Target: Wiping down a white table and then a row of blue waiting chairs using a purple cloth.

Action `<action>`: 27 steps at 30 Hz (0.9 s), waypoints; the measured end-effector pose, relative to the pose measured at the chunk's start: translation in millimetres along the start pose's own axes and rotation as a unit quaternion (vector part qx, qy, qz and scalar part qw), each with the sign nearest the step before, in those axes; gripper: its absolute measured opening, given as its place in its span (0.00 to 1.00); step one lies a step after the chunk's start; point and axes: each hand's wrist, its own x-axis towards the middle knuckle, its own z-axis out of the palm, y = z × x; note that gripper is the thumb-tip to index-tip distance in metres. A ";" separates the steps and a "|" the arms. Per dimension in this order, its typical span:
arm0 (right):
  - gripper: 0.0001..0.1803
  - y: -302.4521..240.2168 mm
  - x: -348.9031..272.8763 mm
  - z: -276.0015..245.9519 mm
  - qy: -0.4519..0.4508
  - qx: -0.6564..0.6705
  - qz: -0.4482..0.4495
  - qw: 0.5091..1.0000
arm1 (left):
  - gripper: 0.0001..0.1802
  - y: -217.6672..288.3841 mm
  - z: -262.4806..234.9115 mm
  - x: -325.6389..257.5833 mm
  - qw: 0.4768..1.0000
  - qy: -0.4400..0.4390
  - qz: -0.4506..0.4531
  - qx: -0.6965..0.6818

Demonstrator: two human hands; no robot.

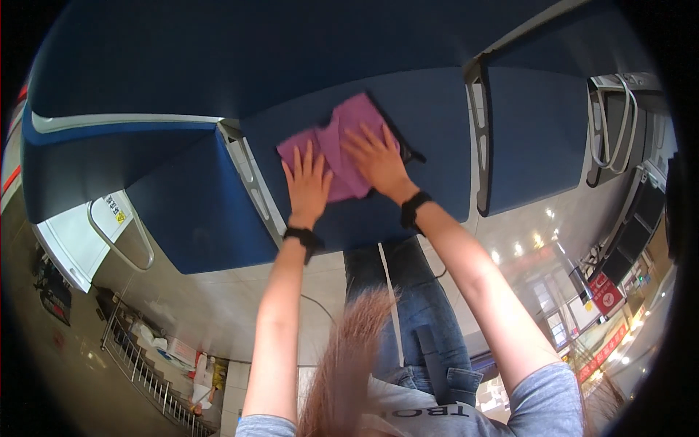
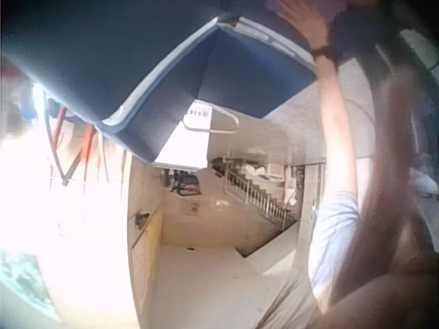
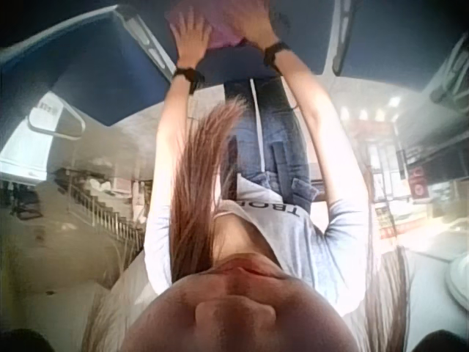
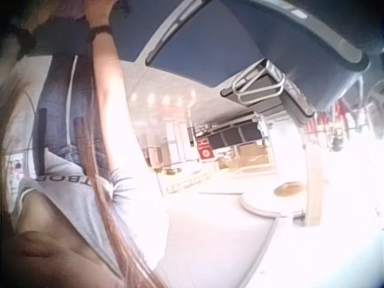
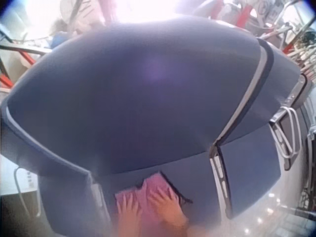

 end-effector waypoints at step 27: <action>0.21 -64.4 -88.5 47.1 -0.176 -0.072 -0.225 0.956 | 0.31 13.6 63.5 -169.2 0.992 -0.086 -0.086 -0.032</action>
